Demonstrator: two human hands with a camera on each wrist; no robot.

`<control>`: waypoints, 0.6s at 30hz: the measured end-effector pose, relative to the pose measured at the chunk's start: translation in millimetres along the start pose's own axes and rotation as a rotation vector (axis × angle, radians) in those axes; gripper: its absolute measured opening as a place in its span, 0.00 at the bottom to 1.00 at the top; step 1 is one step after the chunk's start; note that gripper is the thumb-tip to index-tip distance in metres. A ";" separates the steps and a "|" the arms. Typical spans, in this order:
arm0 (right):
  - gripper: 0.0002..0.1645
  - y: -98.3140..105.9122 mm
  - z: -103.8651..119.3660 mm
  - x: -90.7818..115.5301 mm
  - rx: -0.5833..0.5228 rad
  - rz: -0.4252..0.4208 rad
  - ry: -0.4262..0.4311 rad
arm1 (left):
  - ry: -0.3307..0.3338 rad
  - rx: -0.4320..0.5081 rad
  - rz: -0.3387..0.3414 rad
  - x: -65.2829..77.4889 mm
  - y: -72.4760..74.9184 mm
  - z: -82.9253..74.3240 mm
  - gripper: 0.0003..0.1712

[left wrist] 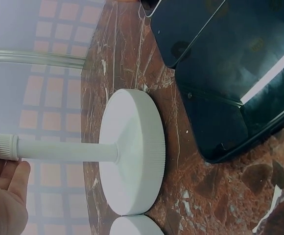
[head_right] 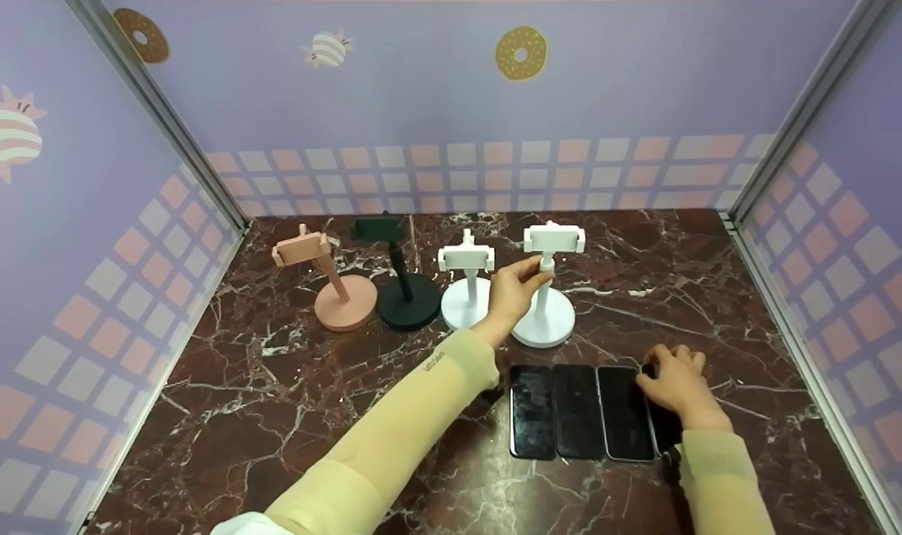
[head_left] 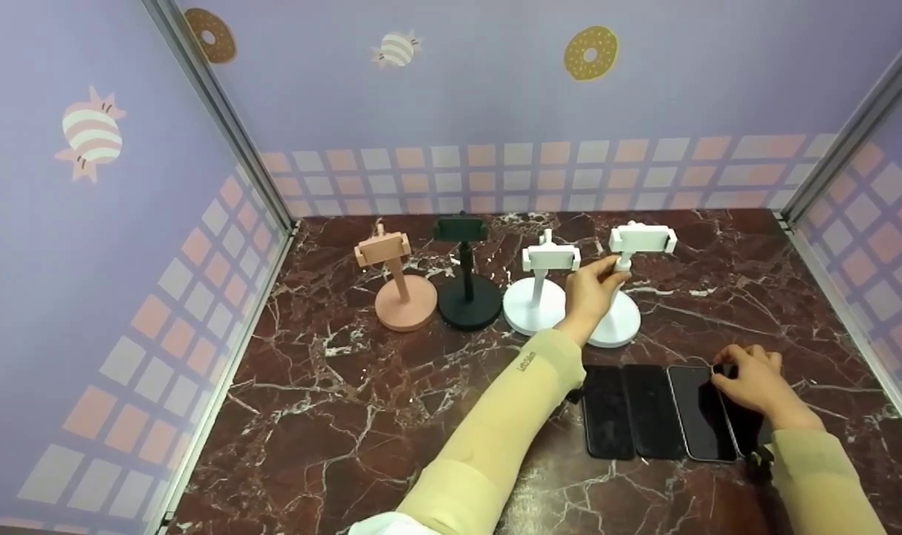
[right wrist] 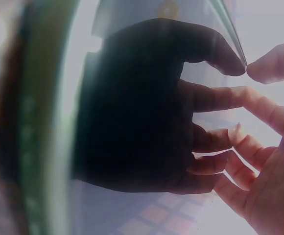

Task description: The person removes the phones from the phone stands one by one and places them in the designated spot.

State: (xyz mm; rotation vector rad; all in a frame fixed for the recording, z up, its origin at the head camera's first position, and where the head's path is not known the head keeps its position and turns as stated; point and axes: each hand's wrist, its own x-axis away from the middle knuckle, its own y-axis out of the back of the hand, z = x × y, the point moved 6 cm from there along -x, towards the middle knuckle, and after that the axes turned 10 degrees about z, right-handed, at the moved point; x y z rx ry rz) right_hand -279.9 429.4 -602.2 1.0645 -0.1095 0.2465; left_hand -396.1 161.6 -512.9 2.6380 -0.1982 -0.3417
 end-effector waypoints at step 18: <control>0.33 7.2 28.8 -4.5 0.069 0.091 -0.090 | 0.004 -0.010 0.017 -1.5 -0.4 0.3 0.19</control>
